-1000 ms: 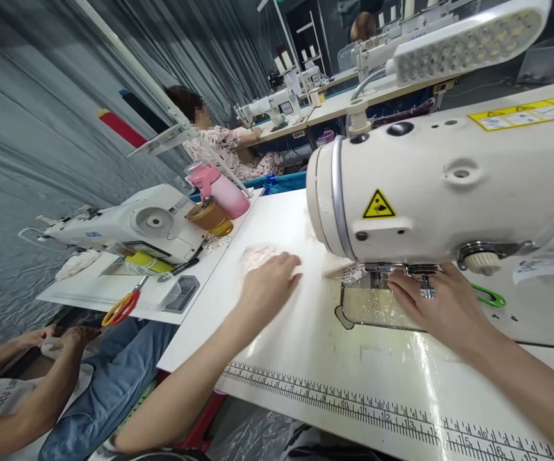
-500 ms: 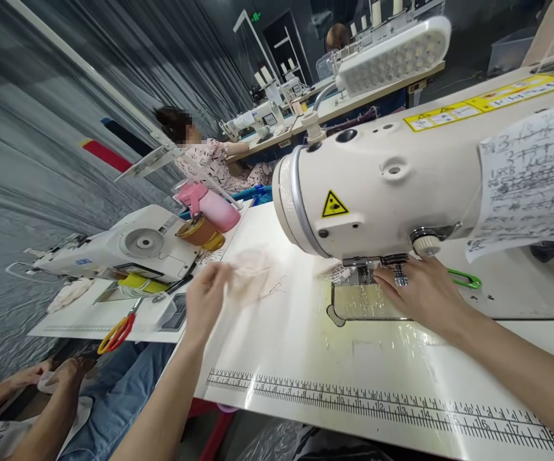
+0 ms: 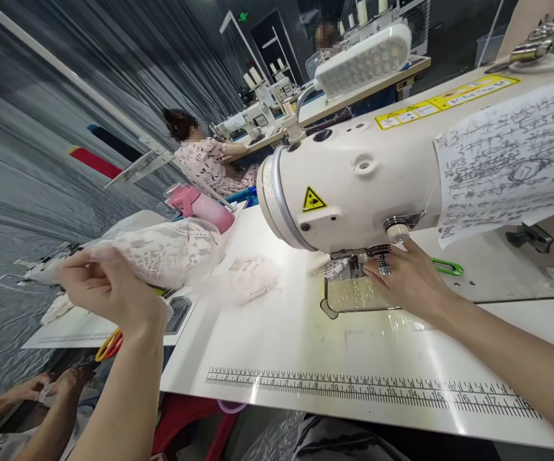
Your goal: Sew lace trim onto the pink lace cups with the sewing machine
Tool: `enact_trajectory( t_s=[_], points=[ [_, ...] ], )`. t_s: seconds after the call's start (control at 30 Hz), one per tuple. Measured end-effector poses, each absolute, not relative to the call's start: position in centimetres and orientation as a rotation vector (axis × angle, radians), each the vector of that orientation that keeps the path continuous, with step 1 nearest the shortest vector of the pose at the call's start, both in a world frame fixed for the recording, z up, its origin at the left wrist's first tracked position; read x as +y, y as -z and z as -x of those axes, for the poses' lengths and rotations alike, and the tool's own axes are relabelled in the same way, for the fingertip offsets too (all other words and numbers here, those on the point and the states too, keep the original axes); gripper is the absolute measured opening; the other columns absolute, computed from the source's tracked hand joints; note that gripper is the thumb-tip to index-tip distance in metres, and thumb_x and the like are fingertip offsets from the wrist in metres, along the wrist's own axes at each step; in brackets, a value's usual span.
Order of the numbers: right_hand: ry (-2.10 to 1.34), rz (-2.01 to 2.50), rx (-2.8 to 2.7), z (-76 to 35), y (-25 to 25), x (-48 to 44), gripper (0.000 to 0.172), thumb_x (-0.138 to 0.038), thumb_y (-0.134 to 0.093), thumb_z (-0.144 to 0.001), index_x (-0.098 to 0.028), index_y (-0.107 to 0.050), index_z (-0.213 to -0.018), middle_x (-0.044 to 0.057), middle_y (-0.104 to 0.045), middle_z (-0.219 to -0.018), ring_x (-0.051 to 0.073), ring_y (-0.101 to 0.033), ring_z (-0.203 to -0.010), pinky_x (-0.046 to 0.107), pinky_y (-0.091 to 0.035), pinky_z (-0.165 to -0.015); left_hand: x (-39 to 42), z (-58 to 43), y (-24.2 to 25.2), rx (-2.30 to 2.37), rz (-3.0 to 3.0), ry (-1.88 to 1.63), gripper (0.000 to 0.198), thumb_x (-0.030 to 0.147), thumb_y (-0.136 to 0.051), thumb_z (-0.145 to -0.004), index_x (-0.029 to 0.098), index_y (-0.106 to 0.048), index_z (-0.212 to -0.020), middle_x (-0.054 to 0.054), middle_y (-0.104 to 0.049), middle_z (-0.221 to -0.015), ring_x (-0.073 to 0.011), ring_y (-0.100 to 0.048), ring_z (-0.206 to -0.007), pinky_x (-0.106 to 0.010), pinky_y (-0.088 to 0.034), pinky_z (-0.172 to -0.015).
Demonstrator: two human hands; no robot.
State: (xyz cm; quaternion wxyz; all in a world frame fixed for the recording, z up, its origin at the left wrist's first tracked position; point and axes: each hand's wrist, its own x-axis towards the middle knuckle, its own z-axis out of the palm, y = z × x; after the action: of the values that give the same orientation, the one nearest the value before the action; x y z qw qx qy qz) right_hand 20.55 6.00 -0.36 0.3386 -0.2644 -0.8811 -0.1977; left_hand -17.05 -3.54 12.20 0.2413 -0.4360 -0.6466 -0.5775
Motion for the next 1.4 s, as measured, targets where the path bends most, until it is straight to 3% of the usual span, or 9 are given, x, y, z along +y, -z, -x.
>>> enact_trajectory(
  t_s=[0.1, 0.27, 0.4, 0.57, 0.77, 0.97, 1.13, 1.27, 1.4],
  points=[
    [0.524, 0.678, -2.28, -20.6, 0.6, 6.1, 0.03, -0.015, -0.04, -0.095, -0.016, -0.067, -0.082, 0.0, -0.056, -0.057, 0.014, -0.036, -0.047, 0.033, -0.036, -0.072, -3.3, 15.8, -12.9, -1.831, 1.338, 1.553, 0.023, 0.034, -0.064, -0.078, 0.013, -0.054, -0.084, 0.006, -0.039, -0.062, -0.007, -0.033, -0.054, -0.022, -0.027, -0.049],
    [0.515, 0.653, -2.248, -20.6, 0.9, 6.3, 0.025, -0.016, -0.044, -0.093, -0.016, -0.066, -0.082, 0.001, -0.053, -0.053, 0.016, -0.037, -0.047, 0.036, -0.037, -0.073, -2.4, 15.0, -14.6, -1.699, 1.344, 1.666, 0.017, 0.034, -0.048, -0.09, 0.018, -0.049, -0.087, 0.006, -0.039, -0.069, -0.0067, -0.037, -0.059, -0.023, -0.033, -0.057],
    [0.499, 0.654, -2.241, -20.6, 0.9, 6.3, 0.024, -0.014, -0.043, -0.093, -0.018, -0.065, -0.083, 0.0, -0.053, -0.054, 0.016, -0.039, -0.048, 0.036, -0.038, -0.072, -2.8, 13.7, -15.5, -1.545, 1.393, 1.818, 0.018, 0.033, -0.054, -0.088, 0.016, -0.048, -0.083, 0.005, -0.043, -0.076, -0.0068, -0.043, -0.07, -0.022, -0.039, -0.066],
    [0.453, 0.69, -2.255, -20.4, 0.7, 6.3, 0.026, -0.015, -0.044, -0.093, -0.018, -0.067, -0.081, -0.001, -0.053, -0.054, 0.016, -0.046, -0.054, 0.034, -0.04, -0.079, -4.6, 7.1, -12.6, -2.496, 2.055, 1.34, 0.028, 0.046, -0.054, -0.088, 0.018, -0.057, -0.087, 0.006, -0.045, -0.06, -0.0059, -0.033, -0.045, -0.021, -0.025, -0.041],
    [0.39, 0.73, -2.226, -20.3, 0.4, 6.6, 0.029, -0.016, -0.048, -0.093, -0.019, -0.068, -0.072, 0.001, -0.057, -0.06, 0.016, -0.051, -0.063, 0.032, -0.04, -0.078, -3.7, 0.7, -7.9, -2.688, 2.612, 1.478, 0.031, 0.046, -0.045, -0.092, 0.02, -0.061, -0.097, -0.001, -0.06, -0.077, -0.0128, -0.056, -0.07, -0.022, -0.043, -0.06],
    [0.358, 0.795, -2.221, -20.4, 0.2, 6.6, 0.032, -0.012, -0.045, -0.087, -0.016, -0.064, -0.062, 0.002, -0.054, -0.06, 0.015, -0.045, -0.059, 0.03, -0.039, -0.071, -1.7, 0.9, -4.5, -2.201, 2.457, 0.395, 0.033, 0.034, -0.042, -0.095, 0.021, -0.057, -0.121, -0.003, -0.067, -0.084, -0.0169, -0.059, -0.062, -0.027, -0.042, -0.048],
    [0.357, 0.662, -2.231, -20.2, -0.4, 5.8, 0.03, -0.003, -0.042, -0.082, -0.018, -0.068, -0.08, -0.001, -0.056, -0.059, 0.014, -0.042, -0.053, 0.027, -0.036, -0.063, -3.2, -1.2, -3.0, -1.435, 2.521, 0.402, 0.031, 0.024, -0.044, -0.094, 0.01, -0.059, -0.118, -0.012, -0.065, -0.115, -0.0226, -0.062, -0.102, -0.032, -0.057, -0.075],
    [0.342, 0.676, -2.387, -20.0, -0.4, 5.4, 0.025, -0.004, -0.047, -0.081, -0.018, -0.067, -0.087, 0.002, -0.066, -0.082, 0.013, -0.048, -0.057, 0.029, -0.034, -0.063, -3.4, -2.2, -1.4, -1.247, 2.552, 0.334, 0.042, 0.023, -0.047, -0.092, 0.001, -0.051, -0.127, -0.018, -0.055, -0.131, -0.029, -0.052, -0.122, -0.041, -0.052, -0.096],
    [0.321, 0.734, -2.442, -19.9, -0.1, 5.3, 0.026, -0.004, -0.046, -0.086, -0.015, -0.066, -0.097, 0.007, -0.067, -0.087, 0.017, -0.055, -0.067, 0.03, -0.033, -0.063, -2.5, -0.9, -0.8, -1.235, 2.603, 0.329, 0.044, 0.02, -0.044, -0.09, 0.003, -0.05, -0.13, -0.017, -0.051, -0.136, -0.0293, -0.047, -0.128, -0.043, -0.049, -0.101]
  ],
)
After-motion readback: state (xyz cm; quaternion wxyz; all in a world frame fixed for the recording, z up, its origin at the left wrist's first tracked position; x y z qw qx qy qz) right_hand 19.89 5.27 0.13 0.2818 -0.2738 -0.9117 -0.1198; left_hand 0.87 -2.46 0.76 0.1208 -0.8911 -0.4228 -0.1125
